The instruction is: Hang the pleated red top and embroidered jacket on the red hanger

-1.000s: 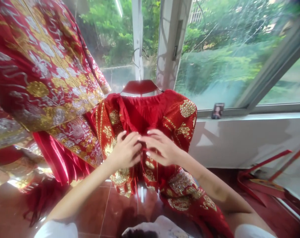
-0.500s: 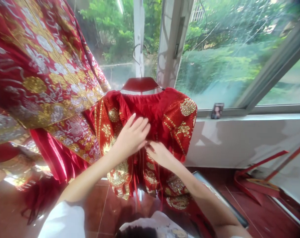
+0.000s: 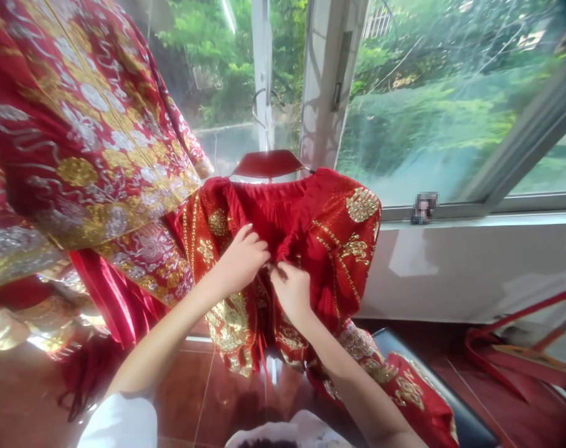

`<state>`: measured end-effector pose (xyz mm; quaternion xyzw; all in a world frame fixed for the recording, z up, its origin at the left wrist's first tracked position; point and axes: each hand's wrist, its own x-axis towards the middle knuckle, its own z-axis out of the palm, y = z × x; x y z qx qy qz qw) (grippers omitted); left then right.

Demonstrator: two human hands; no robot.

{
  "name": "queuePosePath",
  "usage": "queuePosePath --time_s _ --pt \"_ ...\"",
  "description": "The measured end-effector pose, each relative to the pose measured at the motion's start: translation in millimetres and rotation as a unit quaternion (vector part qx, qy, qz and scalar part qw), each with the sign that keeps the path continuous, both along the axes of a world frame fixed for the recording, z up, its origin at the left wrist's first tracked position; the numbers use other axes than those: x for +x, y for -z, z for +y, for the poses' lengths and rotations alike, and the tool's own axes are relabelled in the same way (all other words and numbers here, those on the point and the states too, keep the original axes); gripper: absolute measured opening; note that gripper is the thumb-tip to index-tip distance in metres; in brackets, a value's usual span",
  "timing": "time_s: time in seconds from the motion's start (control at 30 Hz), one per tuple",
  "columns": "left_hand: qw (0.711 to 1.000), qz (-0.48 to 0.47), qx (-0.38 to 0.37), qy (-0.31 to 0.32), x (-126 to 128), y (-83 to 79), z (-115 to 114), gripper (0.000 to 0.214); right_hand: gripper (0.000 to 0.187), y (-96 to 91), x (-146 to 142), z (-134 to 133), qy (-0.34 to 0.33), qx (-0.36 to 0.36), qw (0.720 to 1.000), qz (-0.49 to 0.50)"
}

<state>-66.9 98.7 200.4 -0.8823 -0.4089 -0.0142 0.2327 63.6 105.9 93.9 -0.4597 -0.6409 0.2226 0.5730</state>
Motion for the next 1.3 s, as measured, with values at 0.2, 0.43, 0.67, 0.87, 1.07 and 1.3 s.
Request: queuePosePath --time_s 0.2,0.43,0.67,0.87,1.07,1.3 --pt "1.0 0.006 0.004 0.009 -4.4 -0.6 -9.0 0.023 0.025 -8.2 -3.6 -6.6 -0.014 0.004 1.0 0.024" --pt "0.995 -0.026 0.085 0.035 -12.6 -14.7 -26.5 0.021 0.022 -4.0 -2.9 -17.6 -0.063 -0.061 0.993 0.08" --pt "0.988 -0.107 0.098 0.048 -34.3 -28.3 -49.6 0.022 0.018 71.2 9.7 -35.8 -0.084 -0.172 0.981 -0.021" --pt "0.942 -0.312 0.093 -0.085 -32.4 -34.4 -43.7 0.03 0.028 4.1 70.7 -36.4 -0.043 -0.087 0.974 -0.202" --pt "0.839 -0.367 0.179 -0.359 2.3 -36.8 9.1 0.053 0.031 -93.0 67.0 26.2 0.315 0.088 0.94 -0.101" --pt "0.836 -0.444 0.168 -0.276 -26.6 -29.1 24.4 0.024 0.013 -95.4 65.2 55.8 0.307 0.004 0.936 -0.169"
